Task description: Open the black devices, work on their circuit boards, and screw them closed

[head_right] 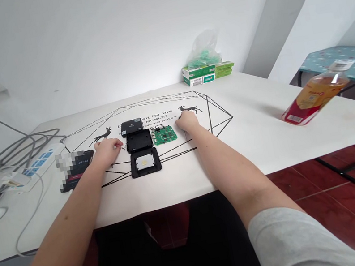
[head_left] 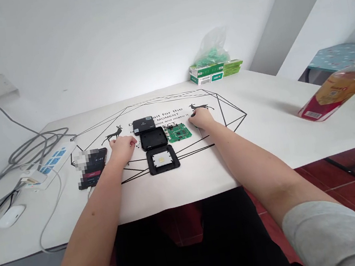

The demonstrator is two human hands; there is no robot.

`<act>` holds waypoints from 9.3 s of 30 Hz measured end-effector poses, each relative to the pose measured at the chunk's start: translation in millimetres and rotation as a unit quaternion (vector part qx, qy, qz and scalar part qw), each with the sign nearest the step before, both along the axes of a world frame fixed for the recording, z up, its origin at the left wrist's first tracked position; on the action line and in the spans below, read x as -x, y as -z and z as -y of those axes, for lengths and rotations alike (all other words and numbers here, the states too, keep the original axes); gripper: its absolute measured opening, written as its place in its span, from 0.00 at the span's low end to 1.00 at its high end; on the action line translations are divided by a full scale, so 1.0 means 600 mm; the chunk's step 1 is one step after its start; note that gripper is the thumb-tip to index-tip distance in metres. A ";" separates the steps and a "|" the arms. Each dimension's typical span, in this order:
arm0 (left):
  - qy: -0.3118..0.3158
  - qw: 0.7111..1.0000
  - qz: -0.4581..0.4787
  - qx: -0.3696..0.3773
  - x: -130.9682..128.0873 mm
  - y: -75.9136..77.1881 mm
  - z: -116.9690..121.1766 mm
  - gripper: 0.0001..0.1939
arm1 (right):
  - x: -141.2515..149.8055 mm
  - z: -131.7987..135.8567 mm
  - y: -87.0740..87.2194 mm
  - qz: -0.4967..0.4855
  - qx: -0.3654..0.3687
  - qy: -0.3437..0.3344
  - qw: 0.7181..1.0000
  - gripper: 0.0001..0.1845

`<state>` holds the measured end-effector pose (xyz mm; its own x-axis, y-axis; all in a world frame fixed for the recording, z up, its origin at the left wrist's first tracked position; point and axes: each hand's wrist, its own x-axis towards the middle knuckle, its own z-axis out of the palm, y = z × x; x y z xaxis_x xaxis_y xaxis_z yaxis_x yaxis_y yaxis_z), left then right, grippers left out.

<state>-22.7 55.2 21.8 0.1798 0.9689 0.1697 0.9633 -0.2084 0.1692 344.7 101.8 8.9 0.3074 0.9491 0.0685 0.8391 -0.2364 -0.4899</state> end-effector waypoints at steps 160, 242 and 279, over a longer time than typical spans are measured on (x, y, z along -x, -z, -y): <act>0.122 0.990 0.028 0.064 -0.022 -0.017 0.040 0.30 | 0.055 0.081 -0.062 -0.019 -0.010 -0.278 0.960 0.04; 0.115 0.992 -0.017 0.054 -0.032 -0.035 0.060 0.30 | 0.139 0.116 -0.056 -0.099 0.022 -0.283 0.954 0.04; 0.127 0.990 -0.025 0.060 -0.032 -0.027 0.055 0.24 | 0.135 0.102 -0.035 -0.247 0.089 -0.245 0.933 0.12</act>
<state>-3.4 22.5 38.2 0.4261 0.9037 0.0417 0.8899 -0.4270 0.1606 263.5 40.6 29.8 -0.2135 0.9669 -0.1394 0.5494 0.0008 -0.8356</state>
